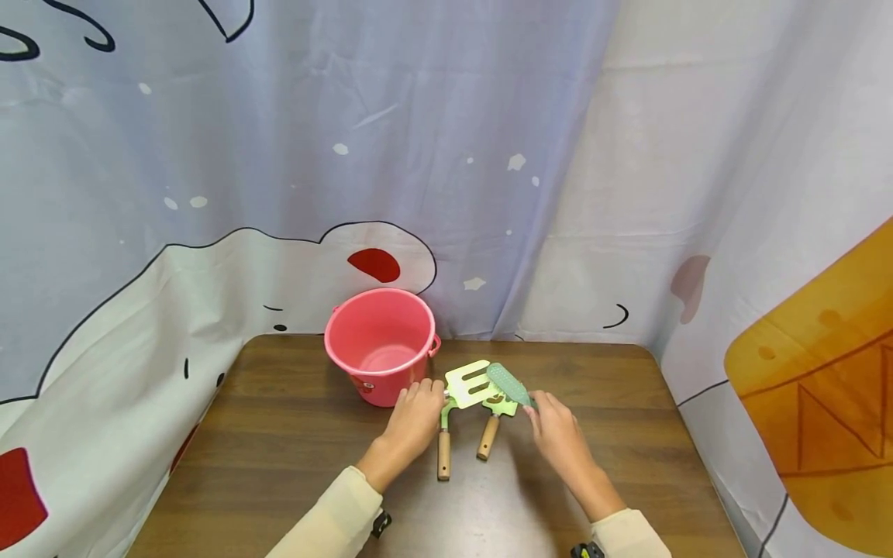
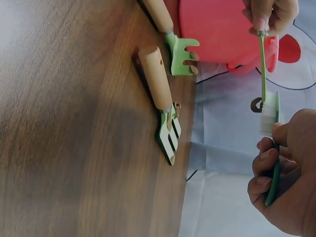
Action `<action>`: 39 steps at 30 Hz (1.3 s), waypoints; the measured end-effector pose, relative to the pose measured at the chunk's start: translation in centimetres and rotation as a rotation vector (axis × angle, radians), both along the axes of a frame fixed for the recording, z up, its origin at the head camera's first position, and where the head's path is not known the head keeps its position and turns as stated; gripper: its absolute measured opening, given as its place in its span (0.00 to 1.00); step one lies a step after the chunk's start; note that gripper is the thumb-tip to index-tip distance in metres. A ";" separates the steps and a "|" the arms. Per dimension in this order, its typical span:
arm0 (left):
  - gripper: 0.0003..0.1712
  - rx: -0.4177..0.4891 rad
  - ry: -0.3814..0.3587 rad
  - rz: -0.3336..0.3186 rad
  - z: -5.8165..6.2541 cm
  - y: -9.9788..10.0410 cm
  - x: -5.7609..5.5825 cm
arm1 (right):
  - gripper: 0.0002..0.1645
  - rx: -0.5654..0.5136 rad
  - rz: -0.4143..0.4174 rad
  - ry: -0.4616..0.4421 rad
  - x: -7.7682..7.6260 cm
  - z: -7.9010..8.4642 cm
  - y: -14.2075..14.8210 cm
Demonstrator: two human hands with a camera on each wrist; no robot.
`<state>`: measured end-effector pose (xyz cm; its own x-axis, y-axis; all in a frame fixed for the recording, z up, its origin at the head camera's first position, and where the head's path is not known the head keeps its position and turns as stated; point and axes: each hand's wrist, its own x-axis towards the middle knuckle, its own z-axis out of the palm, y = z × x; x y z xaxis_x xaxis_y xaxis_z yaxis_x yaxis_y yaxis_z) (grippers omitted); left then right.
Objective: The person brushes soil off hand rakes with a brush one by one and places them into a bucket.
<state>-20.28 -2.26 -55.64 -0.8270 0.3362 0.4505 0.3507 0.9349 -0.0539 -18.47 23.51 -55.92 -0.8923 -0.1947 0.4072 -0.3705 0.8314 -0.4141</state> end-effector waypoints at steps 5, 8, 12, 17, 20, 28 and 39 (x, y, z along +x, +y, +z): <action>0.03 -0.001 -0.005 -0.006 0.0 0.1 0.1 | 0.13 -0.006 -0.021 -0.014 0.1 0.1 0.6; 0.03 0.001 -0.014 -0.008 0.0 0.1 0.1 | 0.14 -0.005 -0.037 -0.028 0.1 0.2 1.0; 0.03 0.008 -0.026 -0.014 -0.1 0.1 0.1 | 0.15 0.003 -0.052 -0.051 0.1 0.3 1.4; 0.03 0.012 -0.033 -0.020 -0.2 0.2 0.0 | 0.16 -0.002 -0.050 -0.063 0.3 0.9 1.3; 0.03 0.017 -0.044 -0.022 -0.2 0.3 0.0 | 0.15 -0.005 -0.032 -0.060 0.7 1.1 0.7; 0.03 0.021 -0.060 -0.029 0.2 0.6 0.0 | 0.14 0.031 0.029 -0.036 1.7 1.1 -2.1; 0.10 0.015 -0.045 -0.031 0.3 0.9 0.0 | 0.13 0.073 0.057 0.015 2.2 0.9 -3.9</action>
